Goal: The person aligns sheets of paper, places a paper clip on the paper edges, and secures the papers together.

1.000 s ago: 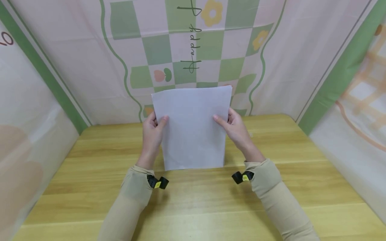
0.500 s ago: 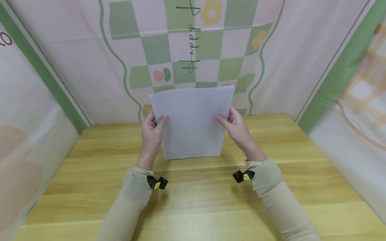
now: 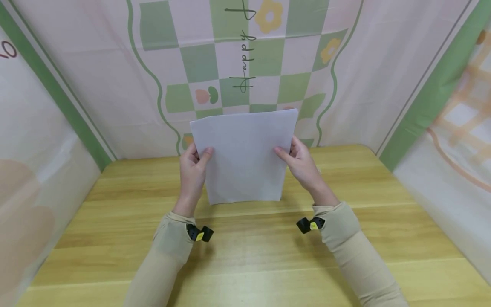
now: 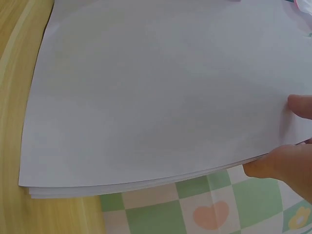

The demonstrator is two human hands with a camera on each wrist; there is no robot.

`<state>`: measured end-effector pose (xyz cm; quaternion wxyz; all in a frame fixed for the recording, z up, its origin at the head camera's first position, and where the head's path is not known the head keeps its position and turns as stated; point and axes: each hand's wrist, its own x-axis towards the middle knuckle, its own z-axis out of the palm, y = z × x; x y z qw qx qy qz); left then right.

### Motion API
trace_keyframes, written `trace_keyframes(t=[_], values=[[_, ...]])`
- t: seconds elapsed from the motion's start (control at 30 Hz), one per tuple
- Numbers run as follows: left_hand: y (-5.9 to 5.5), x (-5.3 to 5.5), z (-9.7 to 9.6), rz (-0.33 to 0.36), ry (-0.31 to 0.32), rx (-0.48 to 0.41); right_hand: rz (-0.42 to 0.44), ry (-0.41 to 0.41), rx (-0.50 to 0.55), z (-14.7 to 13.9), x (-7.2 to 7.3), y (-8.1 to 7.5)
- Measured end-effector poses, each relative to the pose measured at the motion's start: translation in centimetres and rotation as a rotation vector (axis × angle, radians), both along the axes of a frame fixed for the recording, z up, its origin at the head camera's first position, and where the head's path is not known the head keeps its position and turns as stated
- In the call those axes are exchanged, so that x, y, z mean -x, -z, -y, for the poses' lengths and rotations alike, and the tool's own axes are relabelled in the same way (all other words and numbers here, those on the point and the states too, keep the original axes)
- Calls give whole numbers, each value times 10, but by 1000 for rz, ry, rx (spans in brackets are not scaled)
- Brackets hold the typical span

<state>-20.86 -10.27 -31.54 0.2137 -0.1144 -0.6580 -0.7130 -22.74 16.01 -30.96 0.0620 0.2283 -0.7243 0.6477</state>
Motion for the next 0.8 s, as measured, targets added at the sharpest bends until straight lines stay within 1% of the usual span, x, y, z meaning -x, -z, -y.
trace_keyframes(t=[0.27, 0.53, 0.67, 0.8], values=[[-2, 0, 0, 1, 4, 14, 19, 0, -11, 1, -1, -1], [0, 1, 2, 23, 2, 21, 53, -1, -22, 0, 0, 1], [2, 2, 3, 55, 8, 21, 97, 6, -21, -1, 1, 3], [7, 4, 5, 124, 31, 26, 152, 5, -27, -2, 4, 7]])
